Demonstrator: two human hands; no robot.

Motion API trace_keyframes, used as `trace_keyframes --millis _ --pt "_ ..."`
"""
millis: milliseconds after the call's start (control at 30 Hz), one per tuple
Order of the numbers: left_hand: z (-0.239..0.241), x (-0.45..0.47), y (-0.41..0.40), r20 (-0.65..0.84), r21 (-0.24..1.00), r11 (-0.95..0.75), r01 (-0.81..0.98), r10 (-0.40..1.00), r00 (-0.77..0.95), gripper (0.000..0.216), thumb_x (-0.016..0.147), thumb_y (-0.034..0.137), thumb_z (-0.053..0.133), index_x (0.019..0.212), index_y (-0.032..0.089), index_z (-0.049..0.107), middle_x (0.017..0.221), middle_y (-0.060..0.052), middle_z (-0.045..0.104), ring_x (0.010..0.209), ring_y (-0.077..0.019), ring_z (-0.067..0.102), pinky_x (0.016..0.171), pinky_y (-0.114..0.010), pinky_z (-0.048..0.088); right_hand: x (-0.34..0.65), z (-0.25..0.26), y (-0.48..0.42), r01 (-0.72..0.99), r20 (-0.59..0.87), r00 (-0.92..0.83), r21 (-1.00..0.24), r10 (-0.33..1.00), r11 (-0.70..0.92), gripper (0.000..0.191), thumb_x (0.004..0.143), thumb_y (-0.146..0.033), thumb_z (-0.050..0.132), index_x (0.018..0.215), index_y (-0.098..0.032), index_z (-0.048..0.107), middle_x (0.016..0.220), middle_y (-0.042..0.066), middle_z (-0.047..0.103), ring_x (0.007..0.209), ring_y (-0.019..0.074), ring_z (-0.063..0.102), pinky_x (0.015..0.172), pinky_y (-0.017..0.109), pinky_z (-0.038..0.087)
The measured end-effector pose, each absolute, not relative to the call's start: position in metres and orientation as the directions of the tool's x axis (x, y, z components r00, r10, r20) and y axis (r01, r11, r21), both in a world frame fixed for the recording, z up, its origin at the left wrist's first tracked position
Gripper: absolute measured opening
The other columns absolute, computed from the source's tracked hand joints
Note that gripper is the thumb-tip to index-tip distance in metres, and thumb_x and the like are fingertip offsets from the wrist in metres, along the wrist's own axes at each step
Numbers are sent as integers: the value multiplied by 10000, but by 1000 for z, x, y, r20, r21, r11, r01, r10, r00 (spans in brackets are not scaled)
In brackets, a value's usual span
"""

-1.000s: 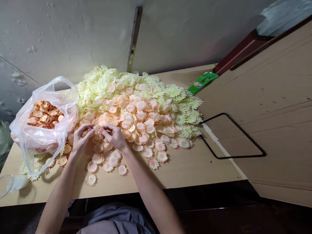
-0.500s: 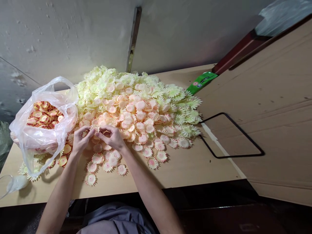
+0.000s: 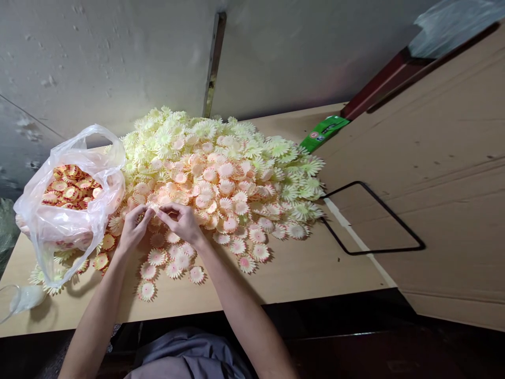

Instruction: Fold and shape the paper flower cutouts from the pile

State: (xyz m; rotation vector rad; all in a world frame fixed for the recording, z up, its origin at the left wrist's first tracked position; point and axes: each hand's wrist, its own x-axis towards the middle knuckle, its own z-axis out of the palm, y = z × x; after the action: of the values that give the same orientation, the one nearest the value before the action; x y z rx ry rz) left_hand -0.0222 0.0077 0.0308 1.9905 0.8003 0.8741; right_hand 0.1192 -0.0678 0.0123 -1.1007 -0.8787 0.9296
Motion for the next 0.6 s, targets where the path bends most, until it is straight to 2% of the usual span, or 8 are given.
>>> trace_keyframes --millis 67,167,367,600 --pt "32 -22 7 303 856 -477 201 776 553 228 879 395 566 881 171 610 745 -13 603 698 -132 533 696 -240 412 120 14 -68 -169 113 363 -968 925 185 267 664 -360 792 809 -159 693 790 50 700 693 159 654 646 275 563" --pt "33 -22 6 314 870 -466 161 776 547 283 854 364 616 1073 189 579 762 -7 621 715 -133 564 727 -247 437 121 17 -69 -147 115 362 -973 925 179 259 675 -362 782 803 -158 687 776 57 701 675 159 645 644 284 557" --pt "34 -22 9 372 816 -550 175 733 570 208 848 388 618 822 184 653 842 -61 644 772 -162 573 721 -268 447 122 18 -70 -123 127 320 -977 939 174 297 692 -425 764 793 -160 676 723 34 668 618 139 600 579 264 516" --pt "32 -21 7 373 807 -553 208 749 548 170 886 331 551 825 179 599 817 -44 620 767 -158 559 739 -266 438 122 16 -68 -108 143 275 -978 951 178 320 701 -468 758 773 -172 657 654 -1 602 557 112 533 530 242 470"
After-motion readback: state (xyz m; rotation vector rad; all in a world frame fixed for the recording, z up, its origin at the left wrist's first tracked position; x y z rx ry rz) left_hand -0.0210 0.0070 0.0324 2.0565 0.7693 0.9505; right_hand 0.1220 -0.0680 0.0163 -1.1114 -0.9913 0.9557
